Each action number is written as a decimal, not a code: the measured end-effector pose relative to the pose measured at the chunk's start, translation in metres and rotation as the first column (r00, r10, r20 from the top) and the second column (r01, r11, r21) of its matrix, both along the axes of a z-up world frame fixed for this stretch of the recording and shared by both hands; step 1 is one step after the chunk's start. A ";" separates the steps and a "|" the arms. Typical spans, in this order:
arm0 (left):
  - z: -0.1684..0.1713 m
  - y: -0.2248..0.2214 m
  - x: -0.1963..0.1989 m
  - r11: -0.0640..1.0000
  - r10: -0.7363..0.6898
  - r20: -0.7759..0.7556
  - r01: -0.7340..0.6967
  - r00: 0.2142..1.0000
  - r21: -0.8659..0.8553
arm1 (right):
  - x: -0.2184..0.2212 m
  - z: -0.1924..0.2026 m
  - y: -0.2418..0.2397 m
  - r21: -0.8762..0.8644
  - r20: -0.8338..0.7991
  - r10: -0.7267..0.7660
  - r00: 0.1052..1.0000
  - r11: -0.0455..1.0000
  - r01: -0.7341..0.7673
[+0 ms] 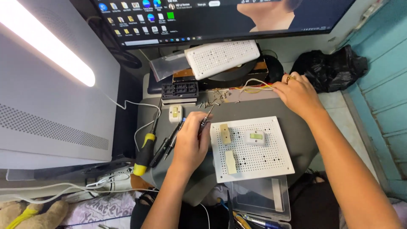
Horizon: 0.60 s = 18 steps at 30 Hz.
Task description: Removing small electronic components and a circuit board from a perforated base using a screwdriver.
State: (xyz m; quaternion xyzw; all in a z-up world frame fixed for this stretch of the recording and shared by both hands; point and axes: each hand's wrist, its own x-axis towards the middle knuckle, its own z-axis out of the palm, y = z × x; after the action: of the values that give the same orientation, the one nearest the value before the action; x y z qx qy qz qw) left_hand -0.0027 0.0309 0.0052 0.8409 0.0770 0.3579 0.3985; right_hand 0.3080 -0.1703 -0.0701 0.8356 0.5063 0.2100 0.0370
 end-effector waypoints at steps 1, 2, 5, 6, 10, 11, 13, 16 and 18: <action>-0.001 -0.001 -0.001 1.000 -0.002 -0.004 0.002 1.000 -0.003 | -0.002 -0.002 -0.001 -0.003 -0.004 -0.002 1.000 1.000 0.002; -0.001 0.000 -0.001 1.000 0.003 -0.001 -0.003 1.000 0.004 | -0.002 -0.003 -0.001 0.001 0.027 -0.007 1.000 1.000 0.007; 0.000 0.000 -0.001 1.000 0.012 0.006 -0.012 1.000 0.013 | -0.003 -0.007 0.002 0.032 0.060 -0.010 0.998 0.999 0.008; 0.001 0.000 -0.001 1.000 0.015 0.008 -0.015 1.000 0.013 | -0.004 -0.010 0.002 0.056 0.060 -0.010 0.998 0.998 0.007; -0.004 0.001 0.000 1.000 0.013 0.019 -0.014 1.000 0.020 | -0.007 -0.011 0.006 0.088 0.141 -0.002 0.990 0.996 -0.010; -0.004 0.001 0.000 1.000 0.014 0.013 -0.014 1.000 0.017 | -0.012 -0.008 0.008 0.134 0.100 -0.010 0.995 0.991 -0.004; -0.002 0.001 -0.001 1.000 0.020 0.016 -0.021 1.000 0.016 | -0.024 0.004 0.014 0.181 0.068 -0.010 0.998 0.983 -0.003; -0.002 0.003 -0.003 0.999 0.036 0.021 -0.035 0.999 -0.018 | -0.065 0.045 0.025 0.410 -0.103 0.061 0.993 0.912 -0.013; -0.006 0.006 -0.003 0.998 0.040 0.026 -0.039 0.999 -0.048 | -0.117 0.095 0.032 0.696 -0.397 0.372 0.839 0.718 0.011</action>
State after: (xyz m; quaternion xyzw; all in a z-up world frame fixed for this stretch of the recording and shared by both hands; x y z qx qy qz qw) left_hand -0.0058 0.0369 -0.0011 0.8247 0.0966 0.3752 0.4120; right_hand 0.1912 -0.1378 0.0251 0.7596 0.4685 0.1520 -0.4247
